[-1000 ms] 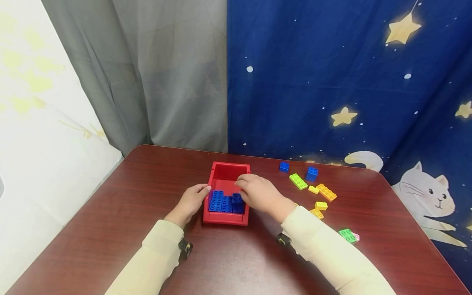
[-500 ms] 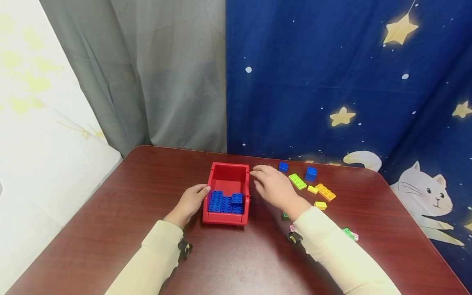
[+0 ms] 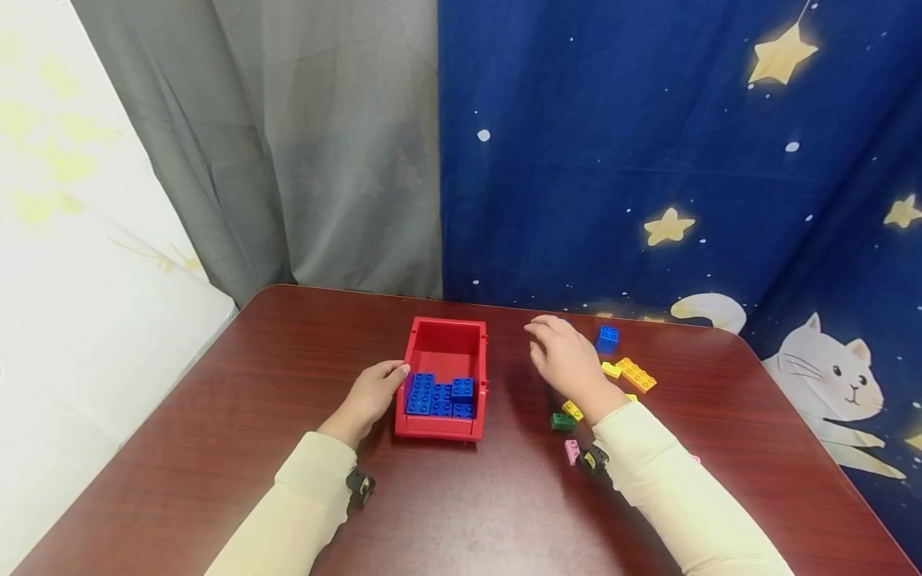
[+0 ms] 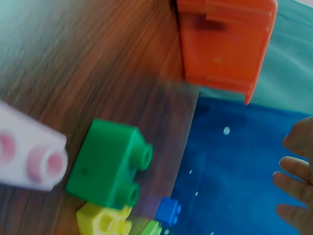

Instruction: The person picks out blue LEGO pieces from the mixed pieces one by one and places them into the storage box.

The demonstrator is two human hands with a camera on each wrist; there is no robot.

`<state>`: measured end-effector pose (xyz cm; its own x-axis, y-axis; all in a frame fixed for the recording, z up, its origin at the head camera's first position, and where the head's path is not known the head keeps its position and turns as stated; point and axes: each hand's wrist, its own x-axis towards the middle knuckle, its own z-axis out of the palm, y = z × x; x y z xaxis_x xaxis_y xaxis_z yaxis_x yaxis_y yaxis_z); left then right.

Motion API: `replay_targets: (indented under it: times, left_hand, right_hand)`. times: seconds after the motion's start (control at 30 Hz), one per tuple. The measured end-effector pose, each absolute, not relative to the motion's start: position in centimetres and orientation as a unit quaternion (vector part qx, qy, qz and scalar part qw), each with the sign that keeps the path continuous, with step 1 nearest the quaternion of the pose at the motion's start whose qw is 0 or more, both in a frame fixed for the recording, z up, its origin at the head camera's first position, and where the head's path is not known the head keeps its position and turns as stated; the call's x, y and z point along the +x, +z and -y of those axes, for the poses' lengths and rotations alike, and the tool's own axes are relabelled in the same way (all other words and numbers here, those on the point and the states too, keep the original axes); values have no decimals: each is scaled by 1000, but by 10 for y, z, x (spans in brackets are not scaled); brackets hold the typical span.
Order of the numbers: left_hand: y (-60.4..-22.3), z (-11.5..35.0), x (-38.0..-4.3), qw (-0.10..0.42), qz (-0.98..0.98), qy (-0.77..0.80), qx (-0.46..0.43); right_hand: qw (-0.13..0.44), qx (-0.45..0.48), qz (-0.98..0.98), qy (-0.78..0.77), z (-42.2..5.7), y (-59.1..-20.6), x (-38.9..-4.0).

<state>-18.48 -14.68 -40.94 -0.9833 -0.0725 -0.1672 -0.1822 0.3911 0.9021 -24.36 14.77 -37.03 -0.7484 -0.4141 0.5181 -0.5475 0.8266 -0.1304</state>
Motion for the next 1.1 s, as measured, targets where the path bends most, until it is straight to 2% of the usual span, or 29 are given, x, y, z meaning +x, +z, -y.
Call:
replay_targets:
  times: [0.5, 0.83, 1.1]
  left_hand:
    - [-410, 148, -185, 49, -834, 545, -76]
    - [-410, 146, -186, 49, -831, 549, -76]
    - [-411, 147, -187, 48, -831, 548, -81]
  right_hand:
    - [164, 132, 965, 156, -181, -377, -267]
    - [124, 76, 975, 170, -207, -378, -279]
    - [66, 41, 980, 182, -220, -382, -290]
